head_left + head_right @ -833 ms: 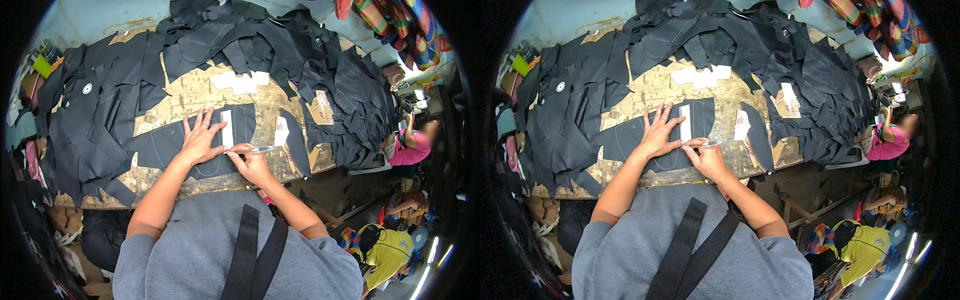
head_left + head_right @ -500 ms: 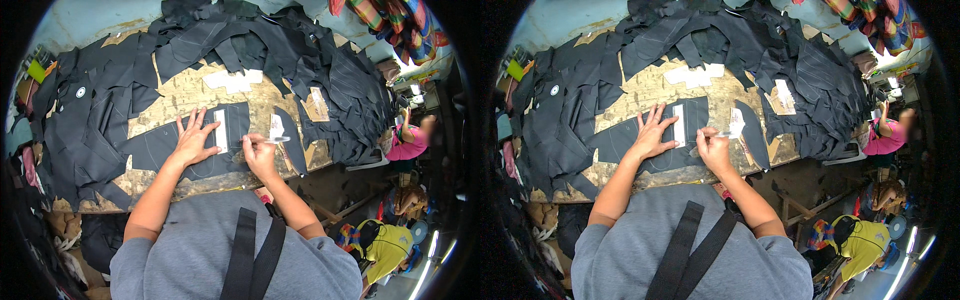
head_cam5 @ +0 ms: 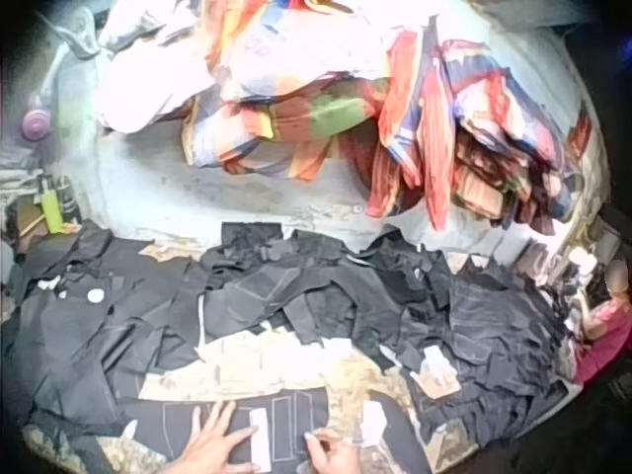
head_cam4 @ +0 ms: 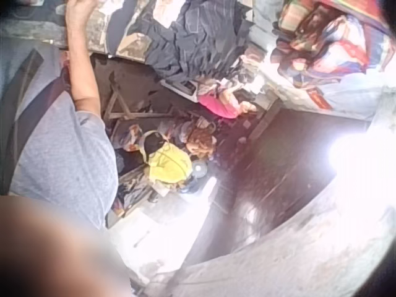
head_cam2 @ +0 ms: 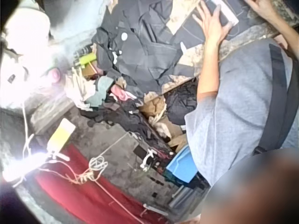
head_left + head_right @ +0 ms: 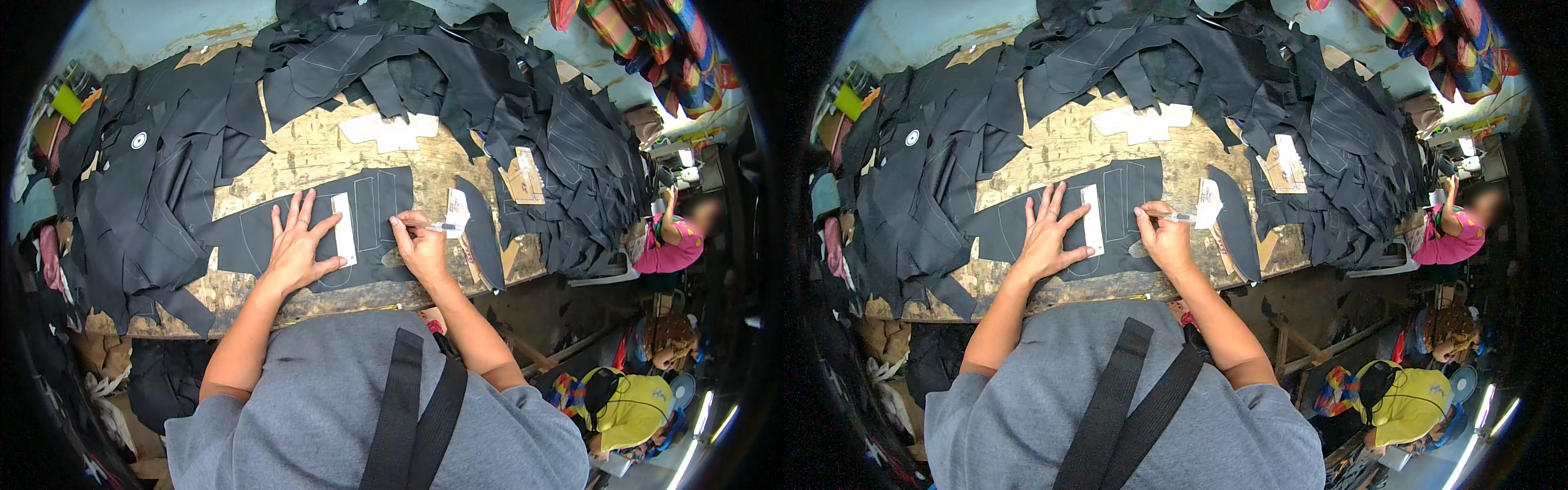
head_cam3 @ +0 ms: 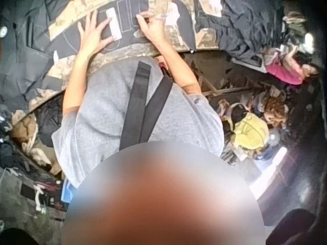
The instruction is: The person uses a small cardboard template and a white marker to trace outlines onto black fabric pieces on a worktable. They repeatedly reposition the template, trace edges, and move marked pieces aside while continuing the process.
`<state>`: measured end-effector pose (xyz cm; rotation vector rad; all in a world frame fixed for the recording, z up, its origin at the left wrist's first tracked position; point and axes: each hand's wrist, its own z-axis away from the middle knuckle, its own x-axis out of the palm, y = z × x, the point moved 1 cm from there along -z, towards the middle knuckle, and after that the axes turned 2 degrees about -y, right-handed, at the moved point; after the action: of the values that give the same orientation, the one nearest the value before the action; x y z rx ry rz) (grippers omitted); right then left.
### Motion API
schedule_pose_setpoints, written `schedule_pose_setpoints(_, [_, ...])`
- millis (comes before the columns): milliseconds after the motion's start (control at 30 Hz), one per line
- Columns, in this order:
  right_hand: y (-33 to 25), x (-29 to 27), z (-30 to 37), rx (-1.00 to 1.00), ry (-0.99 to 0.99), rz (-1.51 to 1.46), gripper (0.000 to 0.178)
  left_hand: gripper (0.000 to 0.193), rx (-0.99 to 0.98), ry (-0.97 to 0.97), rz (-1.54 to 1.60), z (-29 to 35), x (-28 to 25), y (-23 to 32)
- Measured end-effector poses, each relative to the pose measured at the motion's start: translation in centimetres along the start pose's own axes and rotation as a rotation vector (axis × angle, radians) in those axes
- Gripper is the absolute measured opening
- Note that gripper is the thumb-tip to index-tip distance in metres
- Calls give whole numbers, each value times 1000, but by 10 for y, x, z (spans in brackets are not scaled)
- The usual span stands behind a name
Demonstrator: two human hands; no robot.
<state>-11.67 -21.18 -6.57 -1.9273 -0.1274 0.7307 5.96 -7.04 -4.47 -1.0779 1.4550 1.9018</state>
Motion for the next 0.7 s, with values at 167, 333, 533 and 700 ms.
schedule_pose_setpoints(167, [-3, 0, -1, 1, 12, 39, 13, 73, -5, -7, -23, 0, 0, 1])
schedule_pose_setpoints(333, [-1, 3, 3, -53, 48, 158, 15, 73, 24, 22, -9, 1, 1, -2])
schedule_pose_setpoints(533, [6, 8, 5, -235, 91, 242, 14, 74, 44, 63, -27, 2, 3, -2])
schedule_pose_setpoints(700, [7, 7, 6, -242, 79, 231, 14, 75, 60, 91, -34, 3, 4, -2])
